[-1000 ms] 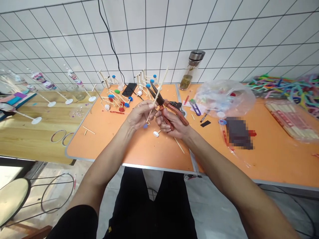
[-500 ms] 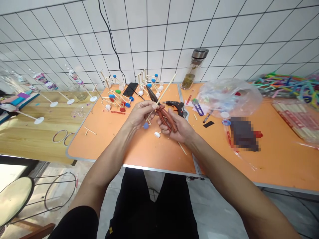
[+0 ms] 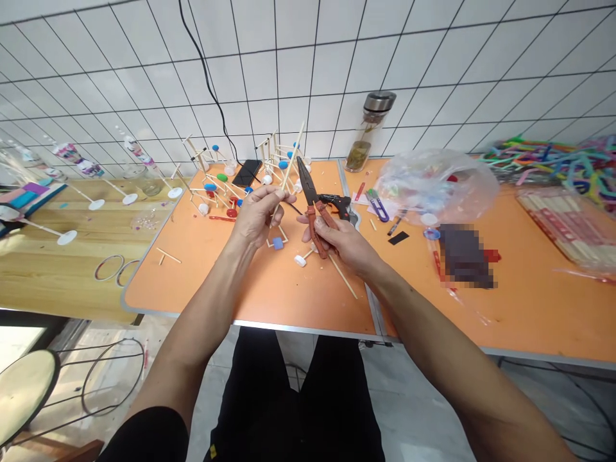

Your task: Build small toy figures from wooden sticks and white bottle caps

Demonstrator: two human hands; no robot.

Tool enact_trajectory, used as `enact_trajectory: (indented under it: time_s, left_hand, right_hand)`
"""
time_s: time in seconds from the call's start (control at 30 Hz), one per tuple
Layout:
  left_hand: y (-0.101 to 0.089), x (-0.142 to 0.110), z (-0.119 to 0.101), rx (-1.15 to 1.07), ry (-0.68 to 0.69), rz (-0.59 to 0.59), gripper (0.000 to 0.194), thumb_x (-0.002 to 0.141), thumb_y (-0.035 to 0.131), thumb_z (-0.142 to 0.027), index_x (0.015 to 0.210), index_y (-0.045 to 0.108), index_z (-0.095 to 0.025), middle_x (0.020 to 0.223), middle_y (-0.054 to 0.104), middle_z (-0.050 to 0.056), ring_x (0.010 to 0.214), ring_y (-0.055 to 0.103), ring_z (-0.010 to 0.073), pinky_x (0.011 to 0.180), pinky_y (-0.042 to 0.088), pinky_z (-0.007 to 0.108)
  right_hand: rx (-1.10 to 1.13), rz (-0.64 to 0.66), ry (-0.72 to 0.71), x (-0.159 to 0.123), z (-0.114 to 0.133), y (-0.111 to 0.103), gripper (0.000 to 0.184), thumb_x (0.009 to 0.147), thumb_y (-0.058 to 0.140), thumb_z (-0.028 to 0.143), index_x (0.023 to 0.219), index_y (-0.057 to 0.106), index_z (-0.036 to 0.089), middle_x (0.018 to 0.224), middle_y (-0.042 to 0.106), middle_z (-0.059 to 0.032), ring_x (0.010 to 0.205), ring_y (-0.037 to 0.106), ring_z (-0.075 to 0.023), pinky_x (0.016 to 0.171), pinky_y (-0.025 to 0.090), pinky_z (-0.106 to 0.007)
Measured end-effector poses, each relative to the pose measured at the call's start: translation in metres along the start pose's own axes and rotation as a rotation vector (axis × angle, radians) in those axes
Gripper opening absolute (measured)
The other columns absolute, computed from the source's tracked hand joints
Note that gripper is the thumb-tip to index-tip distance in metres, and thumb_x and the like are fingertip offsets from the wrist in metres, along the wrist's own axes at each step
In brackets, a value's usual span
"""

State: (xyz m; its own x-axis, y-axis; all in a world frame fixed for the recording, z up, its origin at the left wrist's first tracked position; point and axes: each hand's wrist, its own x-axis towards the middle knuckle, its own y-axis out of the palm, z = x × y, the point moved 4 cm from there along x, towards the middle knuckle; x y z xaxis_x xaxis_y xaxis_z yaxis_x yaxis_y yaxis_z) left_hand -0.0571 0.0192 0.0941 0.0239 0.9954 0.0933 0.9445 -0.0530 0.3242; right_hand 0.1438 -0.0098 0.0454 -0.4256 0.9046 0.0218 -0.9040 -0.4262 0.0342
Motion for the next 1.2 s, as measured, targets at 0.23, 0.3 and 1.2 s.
enact_trajectory:
  time_s: [0.23,0.3,1.2]
  left_hand:
    - [0.001,-0.001,-0.001,-0.011,0.029,-0.005,0.028,0.075,0.091,-0.036,0.081,0.069,-0.02,0.075,0.077,0.001,0.043,0.045,0.0039,0.041,0.027,0.019]
    - [0.002,-0.002,-0.001,-0.018,0.046,0.009,0.029,0.075,0.091,-0.037,0.08,0.07,-0.019,0.072,0.075,0.0,0.043,0.044,0.0038,0.041,0.026,0.019]
    - [0.014,-0.011,0.006,0.086,-0.095,0.11,0.021,0.068,0.086,-0.029,0.072,0.07,-0.015,0.065,0.073,0.002,0.04,0.04,0.0039,0.039,0.019,0.02]
  right_hand:
    - [-0.085,0.013,-0.095,-0.005,0.015,0.004,0.069,0.099,0.073,0.073,0.138,0.07,0.016,0.103,0.08,-0.0091,0.065,0.053,-0.0142,0.058,0.039,-0.03]
    - [-0.123,0.011,-0.119,-0.005,0.015,0.003,0.069,0.1,0.072,0.073,0.138,0.071,0.015,0.098,0.079,-0.0078,0.066,0.055,-0.0147,0.06,0.042,-0.03]
    - [-0.963,-0.163,-0.328,-0.005,0.014,-0.012,0.058,0.113,0.049,0.037,0.169,0.057,0.024,0.163,0.069,-0.0088,0.145,0.07,-0.0363,0.119,0.057,-0.058]
